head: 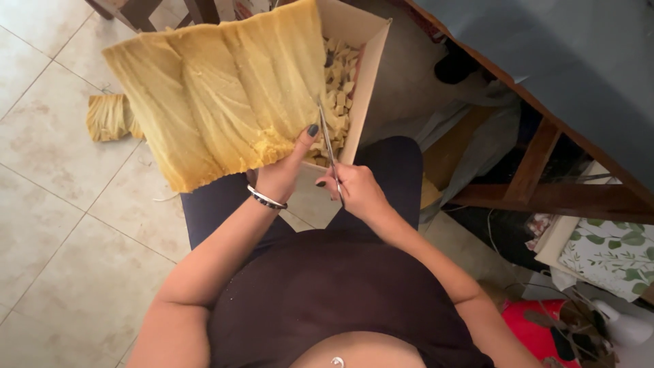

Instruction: Cutting dried corn husks into small rectangular pieces using scissors and collecting them in a box.

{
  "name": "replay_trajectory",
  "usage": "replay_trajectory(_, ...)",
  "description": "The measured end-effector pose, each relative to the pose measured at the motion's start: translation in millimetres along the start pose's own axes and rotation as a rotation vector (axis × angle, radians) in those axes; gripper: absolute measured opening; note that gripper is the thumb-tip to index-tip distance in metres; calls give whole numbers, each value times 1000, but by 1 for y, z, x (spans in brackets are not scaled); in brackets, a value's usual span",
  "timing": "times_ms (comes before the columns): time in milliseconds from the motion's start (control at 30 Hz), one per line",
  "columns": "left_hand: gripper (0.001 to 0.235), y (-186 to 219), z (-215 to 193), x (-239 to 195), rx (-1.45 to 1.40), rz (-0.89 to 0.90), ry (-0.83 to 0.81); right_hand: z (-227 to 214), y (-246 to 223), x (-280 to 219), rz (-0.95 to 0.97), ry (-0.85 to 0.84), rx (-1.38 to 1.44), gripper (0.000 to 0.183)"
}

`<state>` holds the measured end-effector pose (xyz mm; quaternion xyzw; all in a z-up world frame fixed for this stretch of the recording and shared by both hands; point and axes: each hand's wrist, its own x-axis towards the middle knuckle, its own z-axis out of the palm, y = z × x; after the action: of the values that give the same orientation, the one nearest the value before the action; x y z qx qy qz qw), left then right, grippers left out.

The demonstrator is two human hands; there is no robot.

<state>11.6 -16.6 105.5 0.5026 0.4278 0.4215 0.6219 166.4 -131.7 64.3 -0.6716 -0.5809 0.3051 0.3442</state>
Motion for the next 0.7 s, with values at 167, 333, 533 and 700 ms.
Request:
replay_trajectory(167,71,-50,21,-4,13,-18,-29,-16,-8,12,-10,-123,-63,44)
replay_trajectory(333,75,-37,29,-18,17,-87,-154,-20,-13,22,-57,-89,-138,57)
replay_trajectory(533,63,-88,6,-13,14,-33,-79,-4,2,13,-93,71,-178,37)
replay_trajectory(700,63,-64,6,-8,-30,25,-55,-7,-3,9,-65,101,-5,36)
